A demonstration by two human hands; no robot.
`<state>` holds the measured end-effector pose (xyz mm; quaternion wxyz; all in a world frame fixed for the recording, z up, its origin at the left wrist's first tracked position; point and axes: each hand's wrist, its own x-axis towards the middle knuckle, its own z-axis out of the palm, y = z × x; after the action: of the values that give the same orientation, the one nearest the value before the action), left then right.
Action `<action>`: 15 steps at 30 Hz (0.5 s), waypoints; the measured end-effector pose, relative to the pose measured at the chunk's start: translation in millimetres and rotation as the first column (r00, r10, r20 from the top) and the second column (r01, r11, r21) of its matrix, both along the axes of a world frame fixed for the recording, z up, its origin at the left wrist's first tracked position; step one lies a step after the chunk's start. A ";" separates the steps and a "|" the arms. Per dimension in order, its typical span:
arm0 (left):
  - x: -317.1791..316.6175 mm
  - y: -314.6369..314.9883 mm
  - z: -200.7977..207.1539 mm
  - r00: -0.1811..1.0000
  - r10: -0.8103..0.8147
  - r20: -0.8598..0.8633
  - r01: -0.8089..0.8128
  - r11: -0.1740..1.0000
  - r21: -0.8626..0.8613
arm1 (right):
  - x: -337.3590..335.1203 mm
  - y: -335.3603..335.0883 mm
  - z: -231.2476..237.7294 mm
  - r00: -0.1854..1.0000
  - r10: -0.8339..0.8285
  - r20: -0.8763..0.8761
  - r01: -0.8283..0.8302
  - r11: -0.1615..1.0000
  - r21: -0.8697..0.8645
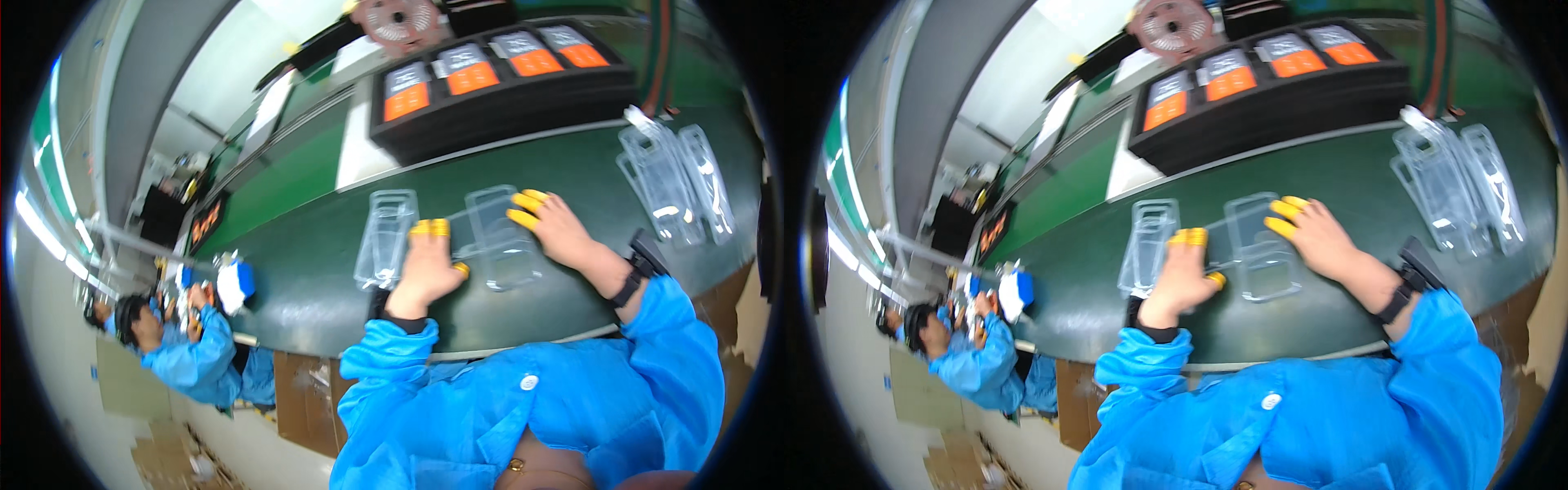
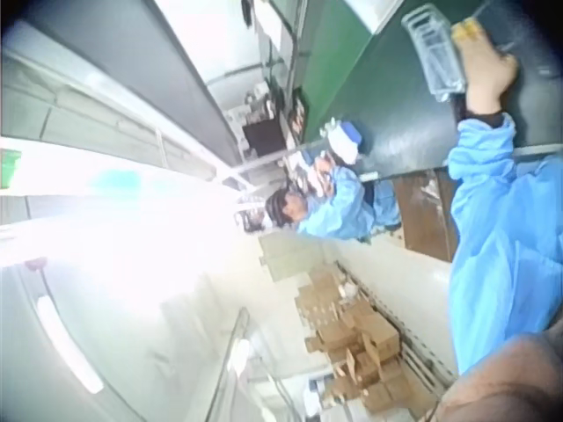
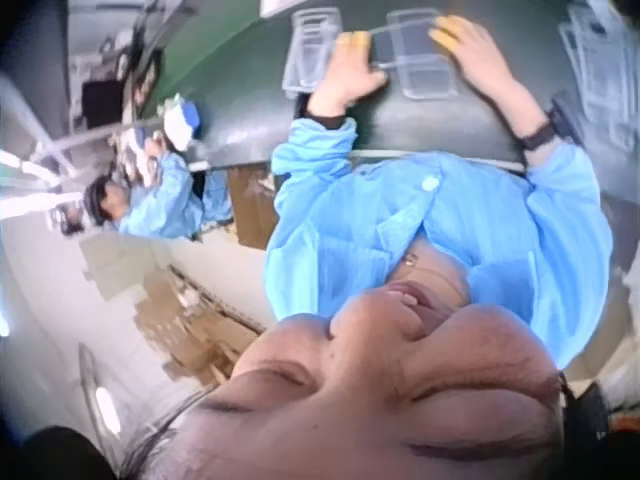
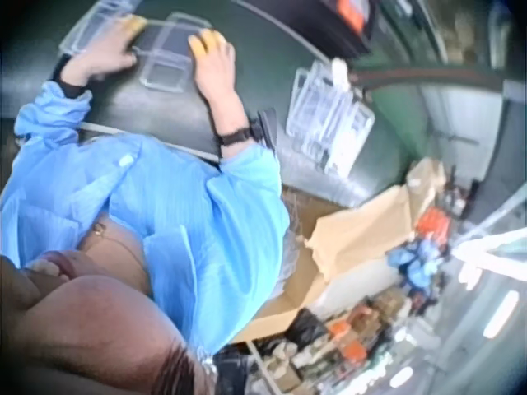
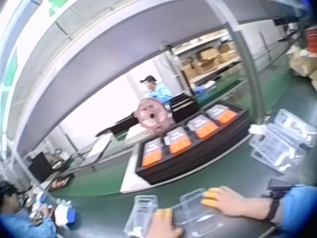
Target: Assemble smartphones by placing them into trays and packing them with protective covers.
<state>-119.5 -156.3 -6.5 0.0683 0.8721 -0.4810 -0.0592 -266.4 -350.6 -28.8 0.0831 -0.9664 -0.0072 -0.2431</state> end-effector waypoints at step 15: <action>-24.3 8.2 13.7 0.987 0.146 -0.067 -0.155 0.973 -0.173 | -16.9 -6.2 20.2 0.969 0.247 -0.029 -0.233 0.942 0.242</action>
<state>-143.8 -148.1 7.2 0.1632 0.8945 -0.4148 -0.0341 -283.3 -356.8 -8.6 0.2271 -0.9481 -0.0935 -0.2019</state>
